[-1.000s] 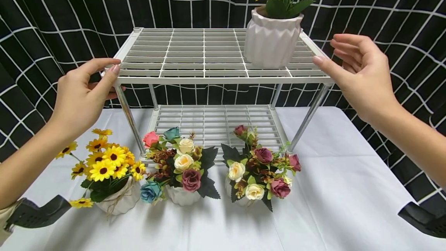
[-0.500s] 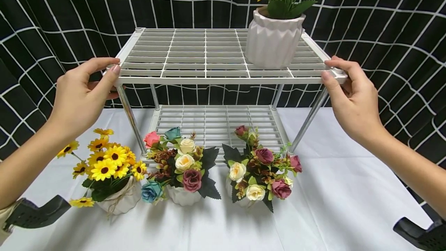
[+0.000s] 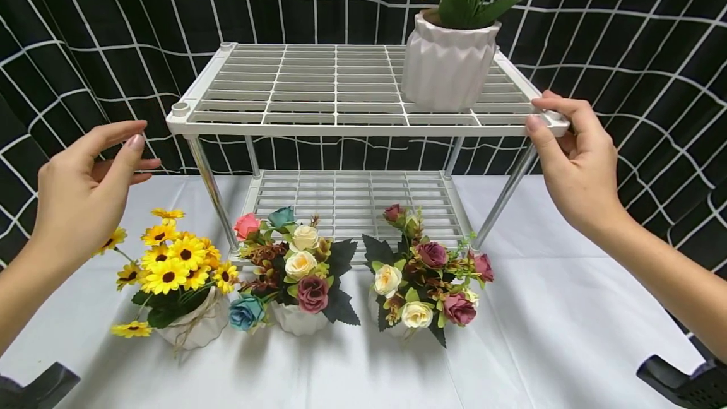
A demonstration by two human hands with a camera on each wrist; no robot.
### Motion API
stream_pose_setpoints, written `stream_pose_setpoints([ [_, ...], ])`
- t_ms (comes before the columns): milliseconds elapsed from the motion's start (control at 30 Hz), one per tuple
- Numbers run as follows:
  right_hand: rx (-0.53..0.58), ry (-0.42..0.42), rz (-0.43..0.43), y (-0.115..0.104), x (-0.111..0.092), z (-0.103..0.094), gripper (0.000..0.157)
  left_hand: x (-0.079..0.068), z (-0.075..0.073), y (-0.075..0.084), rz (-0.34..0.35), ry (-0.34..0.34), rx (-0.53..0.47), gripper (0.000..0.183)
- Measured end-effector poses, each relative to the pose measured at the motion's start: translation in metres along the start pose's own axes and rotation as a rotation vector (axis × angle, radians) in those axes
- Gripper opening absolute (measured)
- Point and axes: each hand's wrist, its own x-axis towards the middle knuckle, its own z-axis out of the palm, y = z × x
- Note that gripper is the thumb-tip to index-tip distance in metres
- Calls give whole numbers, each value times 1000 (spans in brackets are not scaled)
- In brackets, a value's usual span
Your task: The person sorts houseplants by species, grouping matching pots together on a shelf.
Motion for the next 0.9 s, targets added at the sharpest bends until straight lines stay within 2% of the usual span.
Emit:
stream_pose_setpoints([
  [133,-2,2,5,0,0,-1,31,-17,-3,-14,-7,69,1,38],
  [333,5,7,9,1,0,1,29,-44,-7,-36,-103,118,-5,39],
  [500,11,13,13,1,1,2,27,-64,-4,-50,-145,161,-26,38],
  [567,9,8,16,0,1,2,27,-74,-2,-59,-137,179,-6,37],
  [700,-3,1,19,1,1,1,28,-92,6,-78,-111,210,-25,34],
  [767,-1,3,18,1,1,1,28,-101,12,-84,-141,227,-72,32],
  [900,6,6,17,1,1,1,28,-118,21,-84,-281,224,-99,34],
])
